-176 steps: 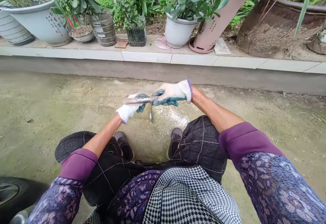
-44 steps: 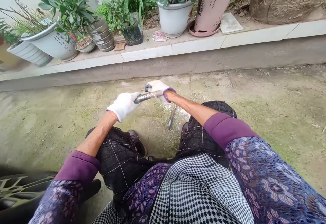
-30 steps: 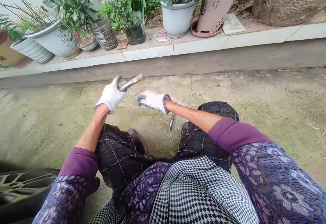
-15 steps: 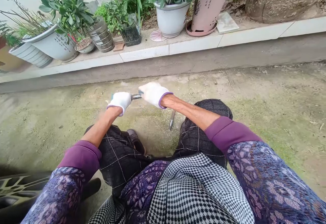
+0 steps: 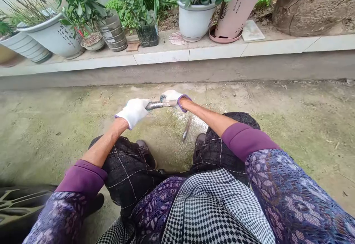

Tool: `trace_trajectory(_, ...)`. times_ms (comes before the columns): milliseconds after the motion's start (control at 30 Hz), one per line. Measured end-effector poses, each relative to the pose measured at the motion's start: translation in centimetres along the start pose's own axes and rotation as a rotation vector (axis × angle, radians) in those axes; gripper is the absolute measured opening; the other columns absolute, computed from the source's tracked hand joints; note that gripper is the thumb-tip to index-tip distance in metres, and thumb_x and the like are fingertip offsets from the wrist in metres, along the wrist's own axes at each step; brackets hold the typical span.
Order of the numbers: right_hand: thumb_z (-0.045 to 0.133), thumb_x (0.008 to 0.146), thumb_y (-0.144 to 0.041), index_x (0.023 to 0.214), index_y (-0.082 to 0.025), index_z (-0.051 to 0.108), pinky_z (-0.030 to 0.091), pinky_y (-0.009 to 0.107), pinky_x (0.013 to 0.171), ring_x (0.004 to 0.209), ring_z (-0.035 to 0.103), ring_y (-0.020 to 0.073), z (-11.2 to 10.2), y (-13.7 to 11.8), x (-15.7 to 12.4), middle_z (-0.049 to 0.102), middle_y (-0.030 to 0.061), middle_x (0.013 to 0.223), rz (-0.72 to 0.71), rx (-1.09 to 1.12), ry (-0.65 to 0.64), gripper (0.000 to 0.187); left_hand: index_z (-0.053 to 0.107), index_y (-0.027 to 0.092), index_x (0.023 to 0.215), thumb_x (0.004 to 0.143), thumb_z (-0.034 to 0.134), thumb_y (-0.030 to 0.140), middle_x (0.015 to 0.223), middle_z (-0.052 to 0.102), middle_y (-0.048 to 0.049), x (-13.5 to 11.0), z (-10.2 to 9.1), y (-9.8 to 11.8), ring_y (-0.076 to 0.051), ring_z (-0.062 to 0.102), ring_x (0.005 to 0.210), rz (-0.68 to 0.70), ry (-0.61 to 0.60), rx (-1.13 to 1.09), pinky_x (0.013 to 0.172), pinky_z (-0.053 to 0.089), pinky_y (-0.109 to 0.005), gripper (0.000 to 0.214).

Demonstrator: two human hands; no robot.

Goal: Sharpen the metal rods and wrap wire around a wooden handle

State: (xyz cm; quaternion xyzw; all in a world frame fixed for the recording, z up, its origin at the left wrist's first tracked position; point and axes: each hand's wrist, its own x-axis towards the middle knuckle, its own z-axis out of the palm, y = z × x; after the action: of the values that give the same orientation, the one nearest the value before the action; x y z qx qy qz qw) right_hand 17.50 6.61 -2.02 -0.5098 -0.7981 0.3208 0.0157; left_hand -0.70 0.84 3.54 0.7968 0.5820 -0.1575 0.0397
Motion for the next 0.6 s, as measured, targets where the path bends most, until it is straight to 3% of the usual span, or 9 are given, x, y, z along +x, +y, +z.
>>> trace_trajectory(133, 0.056, 0.088, -0.021, 0.098, -0.019, 0.079, 0.039, 0.024, 0.060, 0.063, 0.055, 0.0132, 2.1, -2.7, -1.8, 0.071, 0.0019, 0.080, -0.052, 0.001, -0.076, 0.025, 0.072, 0.022, 0.120, 0.098, 0.048, 0.037, 0.105, 0.079, -0.0128, 0.3, -0.2, -1.8, -0.032, 0.075, 0.099, -0.153, 0.131, -0.053, 0.085, 0.055, -0.037, 0.035)
trace_trajectory(267, 0.055, 0.092, -0.025, 0.099, -0.018, 0.077, 0.036, 0.023, 0.059, 0.060, 0.050, 0.0113, 2.4, -5.0, -4.3, 0.066, -0.0011, 0.072, -0.147, 0.066, -0.100, 0.025, 0.072, 0.019, 0.120, 0.098, 0.046, 0.028, 0.106, 0.078, -0.0157, 0.8, 0.3, -2.9, -0.033, 0.075, 0.101, -0.230, 0.139, 0.009, 0.086, 0.054, -0.039, 0.035)
trace_trajectory(433, 0.052, 0.094, -0.025, 0.101, -0.017, 0.076, 0.034, 0.025, 0.059, 0.063, 0.050, 0.0116, 0.6, -5.6, -5.7, 0.069, 0.0004, 0.079, -0.162, 0.050, 0.000, 0.026, 0.071, 0.010, 0.118, 0.099, 0.045, 0.023, 0.105, 0.076, -0.0238, 1.2, 1.0, -1.6, -0.034, 0.073, 0.106, -0.197, 0.042, 0.075, 0.089, 0.052, -0.040, 0.035)
trace_trajectory(600, 0.053, 0.096, -0.029, 0.106, -0.019, 0.078, 0.036, 0.028, 0.064, 0.079, 0.064, 0.0177, -1.0, -4.7, -5.0, 0.078, 0.0077, 0.098, -0.109, -0.197, 0.103, 0.028, 0.074, 0.009, 0.108, 0.096, 0.051, 0.024, 0.102, 0.076, -0.0245, 1.1, 1.7, 0.7, -0.032, 0.072, 0.105, -0.096, -0.047, 0.091, 0.090, 0.050, -0.037, 0.030)
